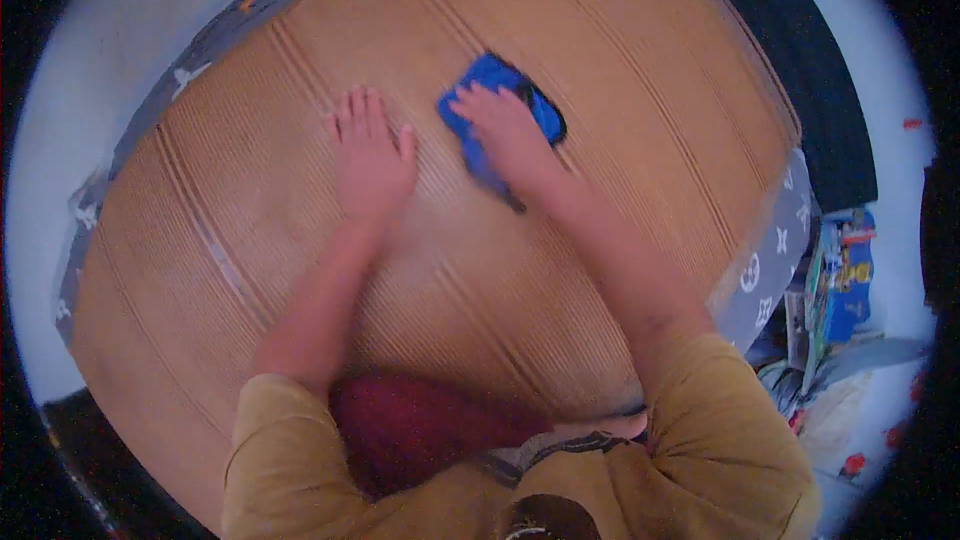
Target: The person smoothes a blue fabric sleeve on a bamboo mat by hand, turns the item over, and folds it.
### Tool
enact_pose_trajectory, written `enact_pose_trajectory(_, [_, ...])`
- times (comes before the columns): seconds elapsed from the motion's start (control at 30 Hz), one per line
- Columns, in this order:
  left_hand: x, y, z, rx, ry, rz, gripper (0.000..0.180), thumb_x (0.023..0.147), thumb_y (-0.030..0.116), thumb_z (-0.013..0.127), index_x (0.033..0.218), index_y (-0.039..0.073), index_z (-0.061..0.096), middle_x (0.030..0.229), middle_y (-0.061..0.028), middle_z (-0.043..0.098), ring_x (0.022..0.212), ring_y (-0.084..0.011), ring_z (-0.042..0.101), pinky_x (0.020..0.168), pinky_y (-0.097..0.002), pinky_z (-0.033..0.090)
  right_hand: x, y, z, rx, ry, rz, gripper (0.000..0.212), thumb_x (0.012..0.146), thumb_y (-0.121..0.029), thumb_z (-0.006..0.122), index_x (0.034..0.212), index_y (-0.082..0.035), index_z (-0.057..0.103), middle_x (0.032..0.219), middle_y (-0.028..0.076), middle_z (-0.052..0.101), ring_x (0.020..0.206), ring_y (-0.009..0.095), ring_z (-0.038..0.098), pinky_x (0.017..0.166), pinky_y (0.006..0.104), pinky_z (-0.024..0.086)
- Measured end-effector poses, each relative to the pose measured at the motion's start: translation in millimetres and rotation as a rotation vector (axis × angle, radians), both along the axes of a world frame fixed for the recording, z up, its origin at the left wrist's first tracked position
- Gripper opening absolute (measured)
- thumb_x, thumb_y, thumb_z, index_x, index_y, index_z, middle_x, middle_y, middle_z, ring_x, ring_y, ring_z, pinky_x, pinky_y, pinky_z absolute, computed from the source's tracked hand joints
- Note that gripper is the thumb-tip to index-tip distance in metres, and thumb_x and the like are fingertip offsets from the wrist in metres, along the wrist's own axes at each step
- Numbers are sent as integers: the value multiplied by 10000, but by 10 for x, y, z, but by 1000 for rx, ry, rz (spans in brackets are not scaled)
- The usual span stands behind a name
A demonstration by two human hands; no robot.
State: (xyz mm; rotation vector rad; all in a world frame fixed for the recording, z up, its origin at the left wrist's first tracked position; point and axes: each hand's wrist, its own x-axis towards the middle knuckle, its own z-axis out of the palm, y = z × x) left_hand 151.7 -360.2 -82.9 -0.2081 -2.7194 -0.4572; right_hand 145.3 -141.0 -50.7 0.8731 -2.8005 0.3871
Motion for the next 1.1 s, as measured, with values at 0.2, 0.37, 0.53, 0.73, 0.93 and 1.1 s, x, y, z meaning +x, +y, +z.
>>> enact_pose_trajectory(0.2, [-92, -55, -270, 37, 74, 13, 654, 959, 372, 476, 1456, -38, 360, 1530, -229, 335, 1442, -376, 269, 1197, -507, 152, 1912, 918, 383, 151, -346, -161, 568, 834, -58, 626, 1383, -92, 483, 1495, 118, 436, 1419, 304, 357, 1172, 503, 235])
enact_pose_trajectory(0.37, [-74, -96, -145, -103, 67, 47, 645, 965, 375, 476, 1452, -33, 365, 1525, -224, 346, 1439, -364, 280, 1188, -491, 196, 3278, 1607, 350, 266, -442, -281, 597, 792, -50, 665, 1361, -113, 497, 1484, 110, 436, 1421, 310, 340, 1182, 494, 208])
enact_pose_trajectory(0.53, [-9, -106, -70, -197, 64, 58, 615, 972, 364, 464, 1428, -41, 389, 1504, -227, 374, 1418, -365, 318, 1182, -487, 215, 3400, 1846, 300, 302, -341, -165, 578, 783, -29, 633, 1343, -79, 500, 1459, 157, 451, 1389, 362, 375, 1164, 521, 237])
enact_pose_trajectory(0.73, [75, -7, 45, -219, 19, 41, 604, 979, 355, 435, 1422, -54, 390, 1497, -229, 387, 1407, -362, 340, 1180, -494, 217, 2054, 1241, 387, 237, -346, -199, 580, 766, 40, 578, 1335, -51, 506, 1449, 193, 455, 1381, 388, 382, 1154, 524, 261])
enact_pose_trajectory(0.93, [68, -31, -88, -146, 17, 69, 623, 1006, 362, 385, 1481, -34, 312, 1549, -225, 311, 1461, -382, 235, 1200, -513, 151, 261, 490, -7, 144, 45, 19, 449, 908, -68, 470, 1353, -77, 528, 1460, 116, 483, 1383, 277, 410, 1171, 447, 263])
enact_pose_trajectory(1.1, [34, -13, 13, -167, -73, 73, 638, 987, 344, 413, 1479, -47, 303, 1548, -233, 310, 1466, -386, 218, 1204, -518, 119, -1432, -541, -269, 36, 300, 113, 372, 944, -142, 450, 1279, -84, 601, 1406, 108, 540, 1306, 285, 489, 1114, 466, 338])
